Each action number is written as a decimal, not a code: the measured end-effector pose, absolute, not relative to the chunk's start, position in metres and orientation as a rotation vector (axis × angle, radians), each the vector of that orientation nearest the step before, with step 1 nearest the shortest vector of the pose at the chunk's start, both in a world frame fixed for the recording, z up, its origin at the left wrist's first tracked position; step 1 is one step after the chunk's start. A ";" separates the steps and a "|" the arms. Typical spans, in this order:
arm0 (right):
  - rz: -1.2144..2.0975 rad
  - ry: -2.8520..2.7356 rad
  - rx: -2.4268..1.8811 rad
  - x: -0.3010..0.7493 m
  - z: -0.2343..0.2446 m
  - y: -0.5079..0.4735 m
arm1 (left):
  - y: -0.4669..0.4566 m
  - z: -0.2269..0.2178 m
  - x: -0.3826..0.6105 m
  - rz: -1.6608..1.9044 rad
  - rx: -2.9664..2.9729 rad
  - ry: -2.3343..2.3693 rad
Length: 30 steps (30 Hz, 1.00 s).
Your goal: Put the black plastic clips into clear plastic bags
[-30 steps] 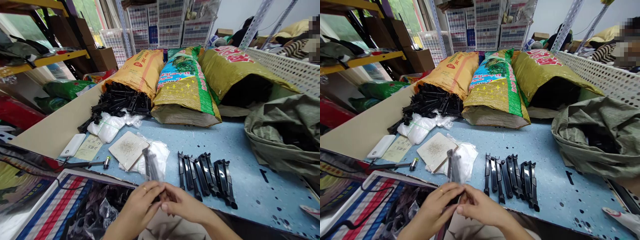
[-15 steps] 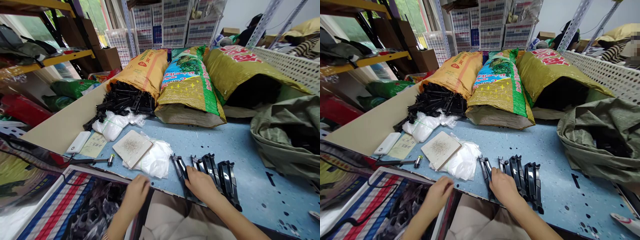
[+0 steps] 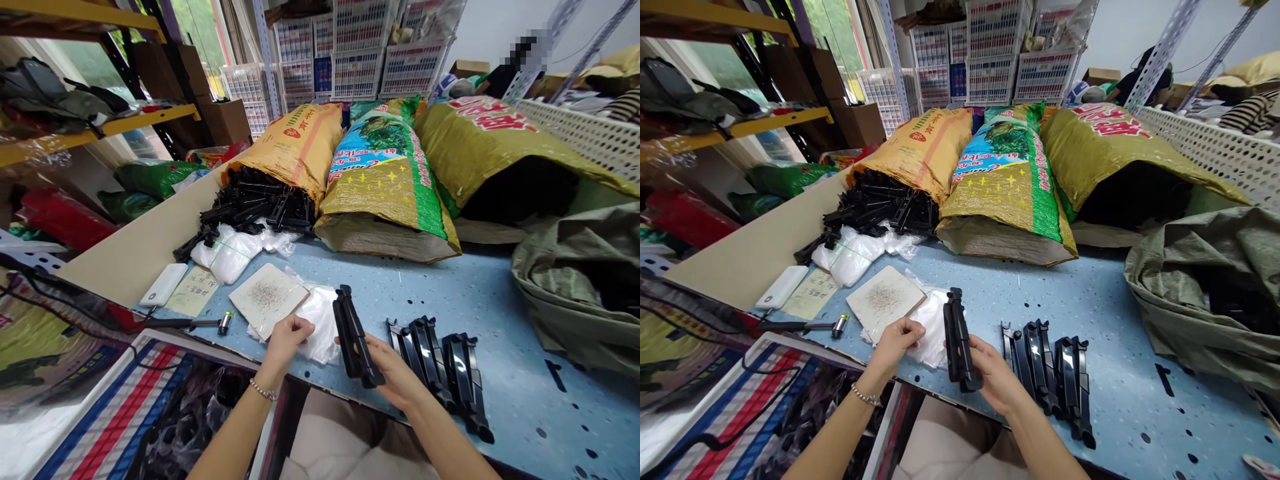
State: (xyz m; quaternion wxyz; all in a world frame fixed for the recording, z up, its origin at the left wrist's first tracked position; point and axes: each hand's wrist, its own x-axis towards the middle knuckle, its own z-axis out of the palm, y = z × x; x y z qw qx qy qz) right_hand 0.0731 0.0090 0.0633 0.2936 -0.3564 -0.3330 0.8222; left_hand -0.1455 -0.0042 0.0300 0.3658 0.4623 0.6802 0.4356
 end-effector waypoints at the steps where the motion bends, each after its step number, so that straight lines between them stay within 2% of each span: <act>1: 2.207 -0.875 -0.926 0.066 0.063 0.011 | -0.005 0.030 -0.146 1.147 1.167 1.752; 9: 2.247 -0.874 -0.862 0.032 0.055 0.022 | -0.001 0.028 -0.134 1.288 1.097 1.690; 15: 2.190 -0.834 -0.979 0.023 0.041 0.038 | -0.007 0.040 -0.153 1.323 1.181 1.614; 20: 2.069 -0.755 -0.966 0.052 0.044 0.025 | -0.018 0.046 -0.166 1.206 1.588 1.760; 27: 2.670 -0.369 -0.755 0.068 0.028 -0.017 | -0.031 0.055 -0.145 1.062 1.788 1.756; 30: 2.546 -0.546 -0.851 0.056 0.021 -0.010 | -0.052 0.067 -0.128 0.950 1.940 1.540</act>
